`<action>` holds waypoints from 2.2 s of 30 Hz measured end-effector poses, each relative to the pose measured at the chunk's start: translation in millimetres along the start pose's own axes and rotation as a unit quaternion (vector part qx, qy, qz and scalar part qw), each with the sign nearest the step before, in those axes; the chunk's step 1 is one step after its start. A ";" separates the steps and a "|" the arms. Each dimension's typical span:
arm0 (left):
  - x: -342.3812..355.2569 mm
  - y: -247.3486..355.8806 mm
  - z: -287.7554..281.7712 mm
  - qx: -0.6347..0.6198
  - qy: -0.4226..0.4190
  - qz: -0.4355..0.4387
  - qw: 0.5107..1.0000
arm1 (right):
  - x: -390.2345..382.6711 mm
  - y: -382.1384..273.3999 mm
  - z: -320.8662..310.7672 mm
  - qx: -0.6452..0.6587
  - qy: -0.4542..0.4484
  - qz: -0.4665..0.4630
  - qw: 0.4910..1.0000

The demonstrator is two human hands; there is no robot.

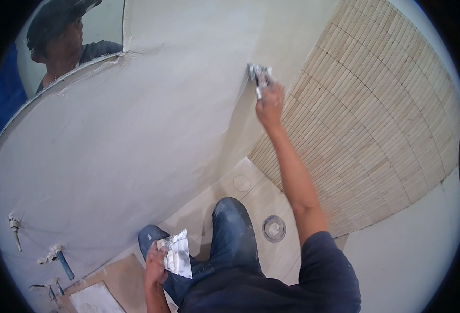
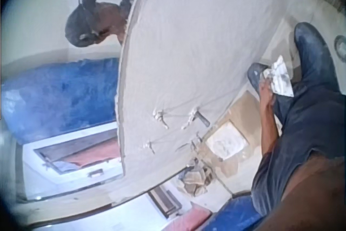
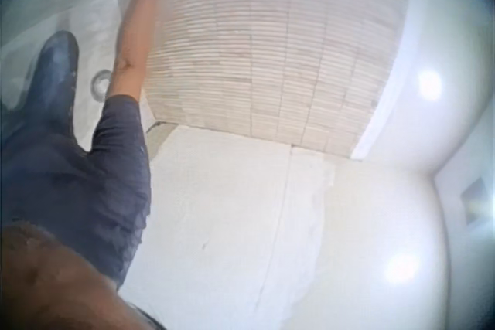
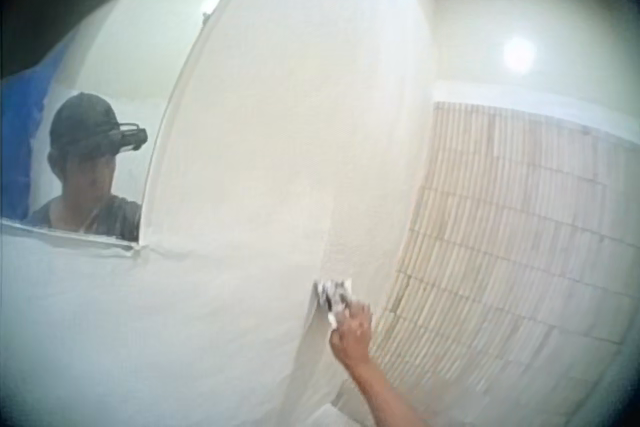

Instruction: The person scoops compound onto putty knives and applies it onto the wall and corner using a putty knife.

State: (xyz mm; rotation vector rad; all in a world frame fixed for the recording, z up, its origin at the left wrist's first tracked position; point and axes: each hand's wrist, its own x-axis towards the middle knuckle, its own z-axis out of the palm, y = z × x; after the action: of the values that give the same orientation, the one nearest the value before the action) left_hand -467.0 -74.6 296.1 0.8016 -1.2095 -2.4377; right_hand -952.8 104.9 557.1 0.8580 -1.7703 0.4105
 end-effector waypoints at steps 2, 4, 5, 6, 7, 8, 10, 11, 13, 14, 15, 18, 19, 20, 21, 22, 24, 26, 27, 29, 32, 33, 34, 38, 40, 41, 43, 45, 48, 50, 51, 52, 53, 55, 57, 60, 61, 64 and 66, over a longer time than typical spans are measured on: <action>-2.6 9.3 2.5 -0.019 -0.067 -0.009 0.997 | -49.4 -18.0 23.7 0.017 0.004 0.035 0.999; -1.2 -2.4 -15.0 -0.011 -0.040 -0.006 0.999 | -99.8 -48.6 52.7 0.072 -0.015 0.106 0.992; 1.6 -8.7 -17.9 -0.004 -0.030 -0.008 1.000 | -130.5 -57.8 68.2 0.071 -0.016 0.154 0.985; 3.1 -7.2 -7.4 -0.006 -0.039 -0.013 0.999 | -162.4 -61.5 82.9 0.062 -0.015 0.201 0.977; 5.3 -1.3 11.8 -0.014 -0.068 -0.021 0.997 | -194.1 -63.0 97.5 0.025 -0.016 0.261 0.965; 8.0 1.7 24.5 -0.022 -0.094 -0.028 0.995 | -218.5 -74.2 109.2 -0.007 -0.016 0.319 0.948; 2.6 4.0 9.5 -0.011 -0.062 -0.023 0.998 | -233.8 -172.8 110.7 0.118 -0.100 0.442 0.884; -0.9 4.8 4.2 -0.001 -0.052 -0.022 0.998 | -243.6 -208.3 101.9 0.158 -0.119 0.427 0.882; -1.7 4.3 -4.7 -0.006 -0.063 -0.029 0.998 | -270.0 -241.7 81.5 0.198 -0.137 0.411 0.879; -3.0 5.0 -4.2 -0.007 -0.059 -0.023 0.998 | -286.2 -247.1 72.8 0.248 -0.130 0.429 0.859; -1.3 4.4 0.4 -0.008 -0.061 -0.017 0.998 | -298.4 -239.4 70.6 0.292 -0.119 0.446 0.838; 2.5 0.2 10.4 -0.024 -0.054 -0.025 0.998 | -317.7 -175.3 85.0 0.362 -0.011 0.690 0.627; -0.9 1.3 6.1 -0.024 -0.046 -0.023 0.998 | -310.1 -160.7 86.8 0.402 -0.042 0.753 0.519; -2.2 3.3 3.7 -0.036 -0.065 -0.026 0.997 | -296.0 -140.0 89.7 0.434 -0.069 0.802 0.405; 0.4 3.9 5.0 -0.049 -0.092 -0.031 0.994 | -283.7 -116.3 94.5 0.434 -0.085 0.810 0.386; 4.0 1.8 6.3 -0.050 -0.100 -0.029 0.993 | -271.4 -94.2 98.8 0.434 -0.101 0.816 0.367; 2.7 -2.1 -5.8 -0.063 -0.099 -0.016 0.993 | -229.0 -97.6 101.8 0.447 -0.123 0.814 0.350; 1.3 -4.7 -12.3 -0.067 -0.096 -0.013 0.993 | -193.9 -94.1 98.6 0.456 -0.137 0.811 0.340; 2.4 -3.6 -9.6 -0.070 -0.098 -0.015 0.993 | -180.7 -87.0 97.7 0.475 -0.130 0.791 0.363; 2.2 0.1 2.1 -0.071 -0.114 -0.014 0.991 | -151.0 -53.3 95.5 0.491 -0.114 0.768 0.395; 4.2 -0.9 2.5 -0.071 -0.129 -0.015 0.989 | -89.3 -19.4 86.3 0.547 -0.091 0.675 0.487; -0.6 2.2 -7.6 -0.062 -0.109 -0.007 0.992 | -53.8 -45.4 77.1 0.546 -0.075 0.662 0.507; -0.1 3.9 -3.0 -0.065 -0.117 -0.006 0.991 | -24.9 -31.8 61.2 0.551 -0.062 0.652 0.518; -4.5 14.6 7.6 -0.079 -0.129 0.005 0.988 | 86.6 -9.0 0.6 0.541 -0.050 0.572 0.615; -2.7 16.4 10.4 -0.079 -0.137 0.007 0.987 | 140.8 3.1 -20.1 0.506 -0.034 0.532 0.678; -1.7 14.7 8.2 -0.080 -0.140 0.010 0.987 | 167.5 2.7 -29.3 0.498 -0.014 0.512 0.700; -4.8 15.8 3.0 -0.082 -0.133 0.015 0.988 | 220.5 -20.2 -47.1 0.479 0.002 0.475 0.739; -6.7 19.0 4.3 -0.079 -0.130 0.004 0.988 | 271.3 -21.5 -66.0 0.403 -0.017 0.440 0.803; 4.1 11.3 11.4 -0.077 -0.156 -0.004 0.985 | 347.4 -8.1 -87.4 0.361 0.000 0.371 0.855; 4.4 11.2 7.2 -0.077 -0.145 -0.006 0.986 | 359.8 -63.7 -99.8 0.295 0.035 0.228 0.927; 3.8 11.5 3.8 -0.080 -0.135 -0.007 0.988 | 359.3 -98.0 -107.5 0.298 0.032 0.229 0.926; 5.2 10.6 4.9 -0.079 -0.142 -0.008 0.987 | 360.8 -121.7 -122.1 0.254 0.050 0.193 0.946; 4.5 10.0 1.2 -0.074 -0.134 -0.006 0.988 | 355.0 -141.0 -129.1 0.217 0.063 0.161 0.961; 2.0 9.4 -6.7 -0.071 -0.124 -0.004 0.990 | 330.8 -162.5 -167.9 0.281 -0.009 0.108 0.954; 7.4 6.4 1.3 -0.059 -0.143 -0.014 0.988 | 327.4 -146.8 -204.0 0.312 -0.071 0.044 0.946; 8.6 0.5 -4.0 -0.066 -0.138 -0.022 0.988 | 313.8 -113.8 -190.9 0.062 0.182 -0.181 0.965; 7.6 0.3 -2.3 -0.066 -0.137 -0.022 0.988 | 309.6 -107.5 -184.6 0.043 0.172 -0.169 0.970; 2.7 6.0 5.9 -0.087 -0.105 -0.019 0.991 | 293.2 -73.1 -158.2 -0.002 0.142 -0.143 0.979; 3.4 5.7 4.3 -0.066 -0.110 -0.007 0.992 | 277.3 -46.1 -136.3 0.005 0.139 -0.143 0.980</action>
State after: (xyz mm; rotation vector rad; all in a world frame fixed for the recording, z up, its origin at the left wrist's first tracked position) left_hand -472.2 -76.9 301.6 0.5169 -1.1021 -2.6414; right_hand -873.6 63.8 856.5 0.9957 -1.3663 0.3319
